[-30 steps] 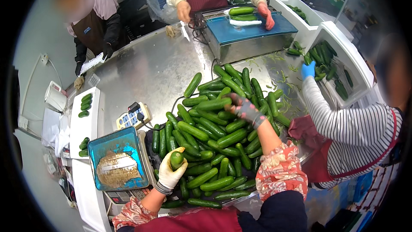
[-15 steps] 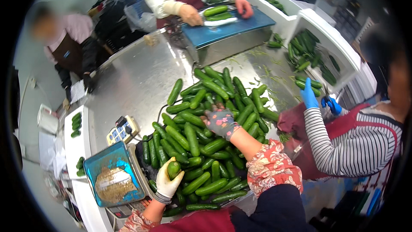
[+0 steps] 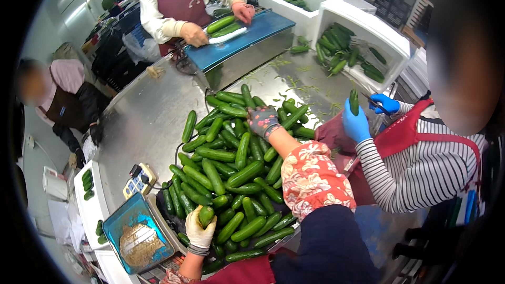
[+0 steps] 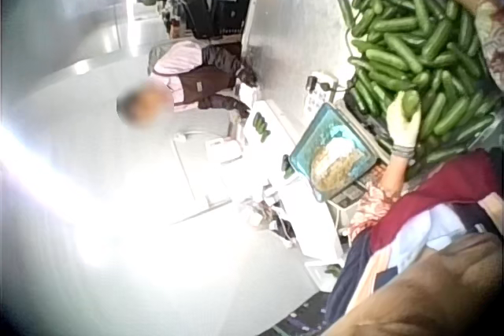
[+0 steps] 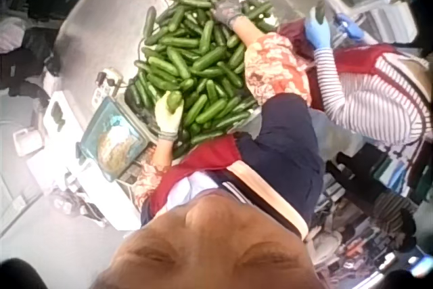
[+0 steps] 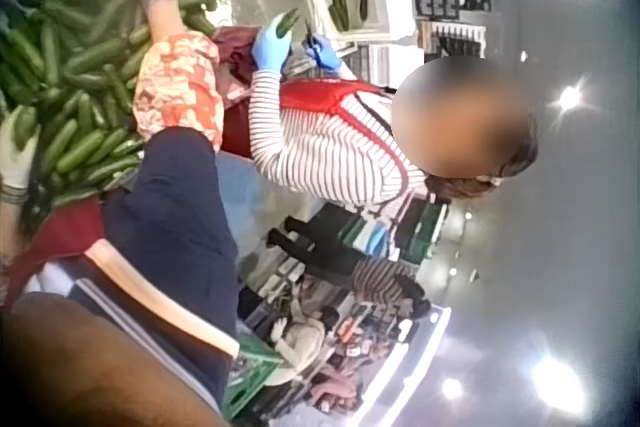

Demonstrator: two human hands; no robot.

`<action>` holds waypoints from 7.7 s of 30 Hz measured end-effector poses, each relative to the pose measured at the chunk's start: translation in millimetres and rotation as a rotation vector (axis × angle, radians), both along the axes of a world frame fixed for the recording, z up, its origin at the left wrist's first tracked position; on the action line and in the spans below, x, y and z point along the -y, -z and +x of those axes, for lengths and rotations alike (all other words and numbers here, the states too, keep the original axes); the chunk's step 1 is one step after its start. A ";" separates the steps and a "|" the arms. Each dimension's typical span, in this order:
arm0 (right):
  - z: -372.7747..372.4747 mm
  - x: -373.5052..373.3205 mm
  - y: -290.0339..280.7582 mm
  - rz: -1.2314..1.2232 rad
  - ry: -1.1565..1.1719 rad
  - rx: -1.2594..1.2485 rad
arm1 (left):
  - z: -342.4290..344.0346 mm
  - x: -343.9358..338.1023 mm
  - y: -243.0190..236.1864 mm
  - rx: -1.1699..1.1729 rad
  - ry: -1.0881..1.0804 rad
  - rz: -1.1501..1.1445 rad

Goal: The person repeatedly picks cucumbers from a pile, places them on a digital scale, and then transfers them into white trays. The process is repeated continuously throughout the clip.

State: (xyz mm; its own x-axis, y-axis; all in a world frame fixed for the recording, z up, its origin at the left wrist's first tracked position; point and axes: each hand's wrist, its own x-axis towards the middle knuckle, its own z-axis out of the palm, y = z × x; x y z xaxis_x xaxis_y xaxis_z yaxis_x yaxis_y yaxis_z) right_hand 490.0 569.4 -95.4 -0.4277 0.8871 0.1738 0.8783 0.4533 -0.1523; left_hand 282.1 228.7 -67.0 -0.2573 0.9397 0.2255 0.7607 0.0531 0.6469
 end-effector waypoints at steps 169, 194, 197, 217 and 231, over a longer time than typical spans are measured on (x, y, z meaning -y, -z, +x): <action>-36.0 97.4 -71.9 0.137 -1.074 0.636 | -6.8 138.0 -19.3 2.073 0.276 0.054; -275.9 353.3 -71.4 -1.984 -0.278 -0.988 | -185.3 172.9 -71.6 1.383 -0.335 0.017; -304.4 372.2 -46.5 -1.828 -0.026 -1.122 | -236.0 185.5 -22.5 0.799 -0.500 0.032; -168.8 466.6 -44.2 -1.519 0.029 -1.448 | -308.8 294.9 -74.1 0.881 -0.467 0.132; -197.6 491.6 -59.6 -1.437 -0.070 -1.320 | -312.9 309.3 -70.3 0.974 -0.362 0.081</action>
